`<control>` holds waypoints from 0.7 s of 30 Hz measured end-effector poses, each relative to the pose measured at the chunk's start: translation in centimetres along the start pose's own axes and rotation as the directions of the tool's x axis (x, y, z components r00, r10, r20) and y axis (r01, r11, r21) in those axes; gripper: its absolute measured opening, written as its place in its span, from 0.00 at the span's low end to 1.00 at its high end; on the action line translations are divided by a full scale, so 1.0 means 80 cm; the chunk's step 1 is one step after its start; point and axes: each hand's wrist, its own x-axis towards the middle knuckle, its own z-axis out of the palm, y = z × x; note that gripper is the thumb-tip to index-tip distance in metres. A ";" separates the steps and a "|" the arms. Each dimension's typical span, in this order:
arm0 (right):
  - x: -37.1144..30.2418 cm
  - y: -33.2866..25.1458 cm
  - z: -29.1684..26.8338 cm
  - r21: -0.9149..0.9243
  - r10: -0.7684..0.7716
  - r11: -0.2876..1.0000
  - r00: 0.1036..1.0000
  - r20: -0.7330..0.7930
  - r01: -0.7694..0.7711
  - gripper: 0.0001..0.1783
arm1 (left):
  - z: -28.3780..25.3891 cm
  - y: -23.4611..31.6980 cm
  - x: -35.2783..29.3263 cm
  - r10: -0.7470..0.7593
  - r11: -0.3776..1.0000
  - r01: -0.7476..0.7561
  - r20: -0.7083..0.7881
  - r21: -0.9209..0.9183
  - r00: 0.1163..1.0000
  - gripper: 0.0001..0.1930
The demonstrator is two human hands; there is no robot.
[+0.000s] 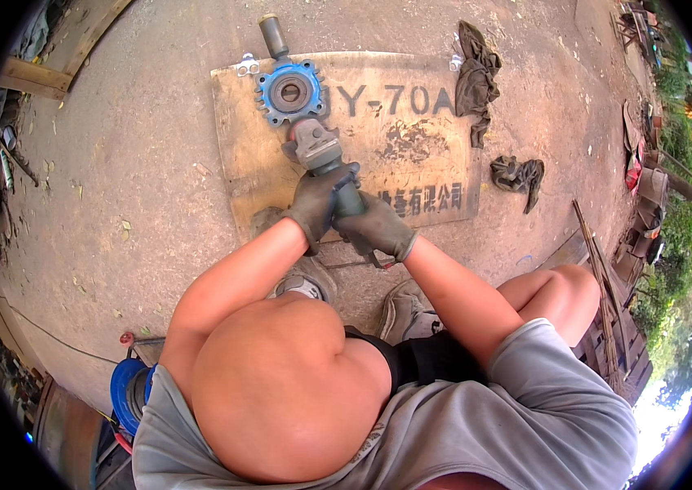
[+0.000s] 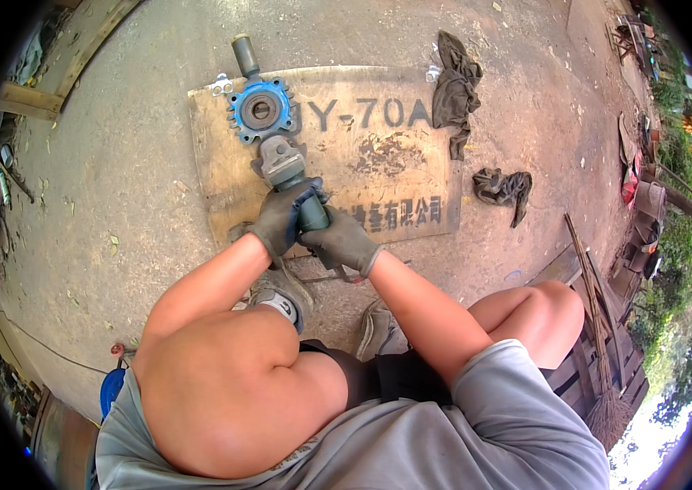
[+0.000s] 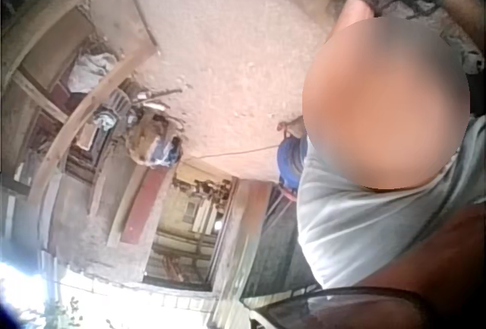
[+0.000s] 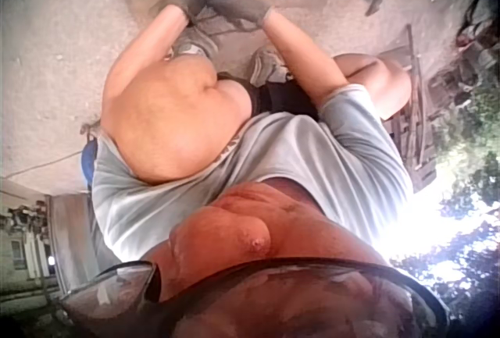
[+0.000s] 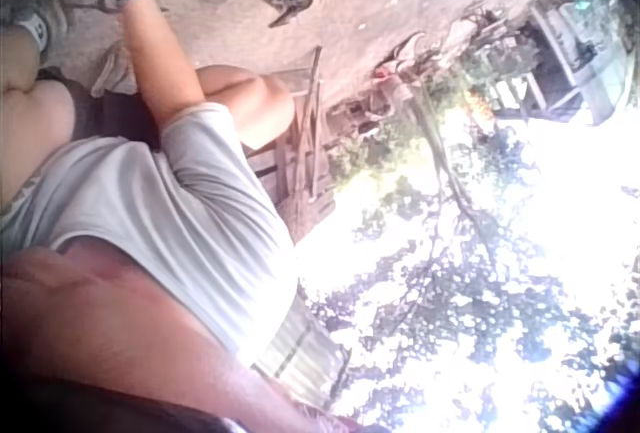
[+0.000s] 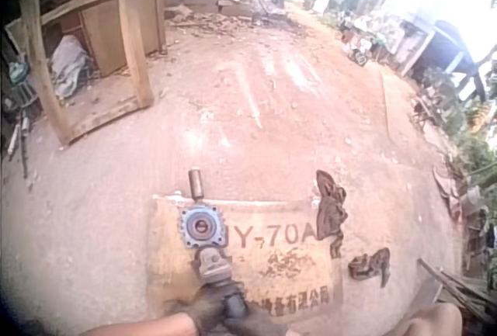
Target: The person cleans a mechanical part by hand, then uses an angle grinder to remove rust from its surface. Afterward, they wipe the part with a cloth and apply a liquid from a bottle.
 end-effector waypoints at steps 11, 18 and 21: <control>-0.001 -0.002 -0.022 0.003 -0.043 0.999 0.999 -0.002 0.043 0.26 | 0.018 0.000 0.009 -0.002 0.999 0.003 0.027 -0.036 1.000 0.14; 0.012 0.003 -0.016 0.022 -0.064 0.998 0.997 0.053 0.063 0.27 | 0.010 0.003 -0.001 0.056 0.995 -0.058 -0.025 -0.084 0.998 0.14; 0.012 0.013 -0.013 0.022 -0.099 0.995 0.993 0.066 0.098 0.27 | 0.004 -0.003 -0.003 0.016 0.998 -0.019 -0.048 -0.054 0.999 0.13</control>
